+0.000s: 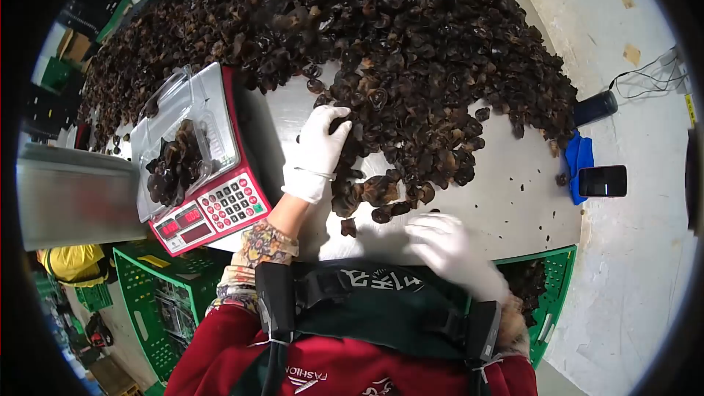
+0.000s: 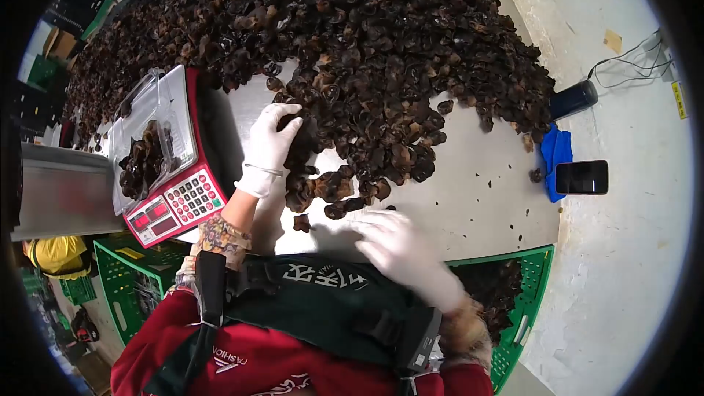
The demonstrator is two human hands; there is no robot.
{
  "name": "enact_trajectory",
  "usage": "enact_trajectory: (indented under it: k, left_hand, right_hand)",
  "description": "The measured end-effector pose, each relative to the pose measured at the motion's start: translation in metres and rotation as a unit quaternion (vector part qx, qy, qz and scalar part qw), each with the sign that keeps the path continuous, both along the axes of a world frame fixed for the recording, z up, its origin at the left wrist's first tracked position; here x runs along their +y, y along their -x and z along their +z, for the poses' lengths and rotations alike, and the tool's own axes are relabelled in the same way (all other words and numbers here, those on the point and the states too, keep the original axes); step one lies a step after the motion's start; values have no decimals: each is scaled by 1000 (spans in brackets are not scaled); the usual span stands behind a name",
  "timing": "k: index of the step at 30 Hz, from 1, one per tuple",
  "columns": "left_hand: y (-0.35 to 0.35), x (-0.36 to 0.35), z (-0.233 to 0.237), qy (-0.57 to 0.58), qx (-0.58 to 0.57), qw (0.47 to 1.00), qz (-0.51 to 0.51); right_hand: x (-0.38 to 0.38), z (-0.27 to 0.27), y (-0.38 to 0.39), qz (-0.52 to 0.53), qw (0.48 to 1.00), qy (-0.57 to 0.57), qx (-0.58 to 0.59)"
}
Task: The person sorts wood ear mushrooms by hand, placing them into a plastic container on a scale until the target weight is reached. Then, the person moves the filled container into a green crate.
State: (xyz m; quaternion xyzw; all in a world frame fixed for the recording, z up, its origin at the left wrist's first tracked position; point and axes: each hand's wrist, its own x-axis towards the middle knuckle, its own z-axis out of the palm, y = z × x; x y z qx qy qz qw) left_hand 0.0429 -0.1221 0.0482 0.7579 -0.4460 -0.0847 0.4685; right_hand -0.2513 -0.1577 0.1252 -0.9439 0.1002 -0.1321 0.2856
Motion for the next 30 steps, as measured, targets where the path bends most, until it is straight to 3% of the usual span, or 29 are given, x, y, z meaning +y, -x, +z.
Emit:
enact_trajectory:
  k: [1,2,4,5,6,8,9,10,12,14,18,20,21,24,28,30]
  left_hand:
    - [0,4,5,30,10,999,19]
    - [1,8,9,24,93,994,49]
    - [1,19,16,62,158,981,91]
    - [-8,25,3,48,9,992,117]
    - [-13,27,-9,47,-8,990,130]
    - [-18,31,-28,42,-43,986,157]
    - [-16,33,-32,81,12,992,101]
    - [-2,29,-16,65,119,987,92]
    - [31,21,18,-24,146,986,72]
    - [65,-4,-21,81,71,994,28]
    - [133,-32,-17,89,130,976,-152]
    - [140,-30,-2,52,91,974,-201]
    - [138,-29,3,52,148,964,-214]
    - [95,-25,2,115,24,982,-145]
    - [33,-44,3,68,-188,970,138]
    - [-3,-45,-17,-18,-193,978,75]
  right_hand:
    - [14,1,-26,3,1000,-24,19]
    - [21,-25,-52,83,995,28,42]
    - [51,-67,-99,110,991,61,-41]
    - [58,-77,-114,125,987,97,-2]
    - [59,-81,-125,139,981,133,36]
    - [56,-83,-136,55,992,110,34]
    - [51,-125,-128,45,974,224,-4]
    - [35,-94,-115,24,969,246,18]
    - [5,-94,-97,-63,970,232,24]
    - [-32,-94,-63,-95,970,225,3]
    - [-95,-84,8,-158,944,286,-51]
    - [-108,-44,30,-167,929,324,67]
    - [-114,-38,40,-182,934,305,39]
    - [-109,-23,41,-227,943,241,-33]
    - [-91,-33,11,-215,954,177,-110]
    - [-80,-37,-5,-180,957,196,-114]
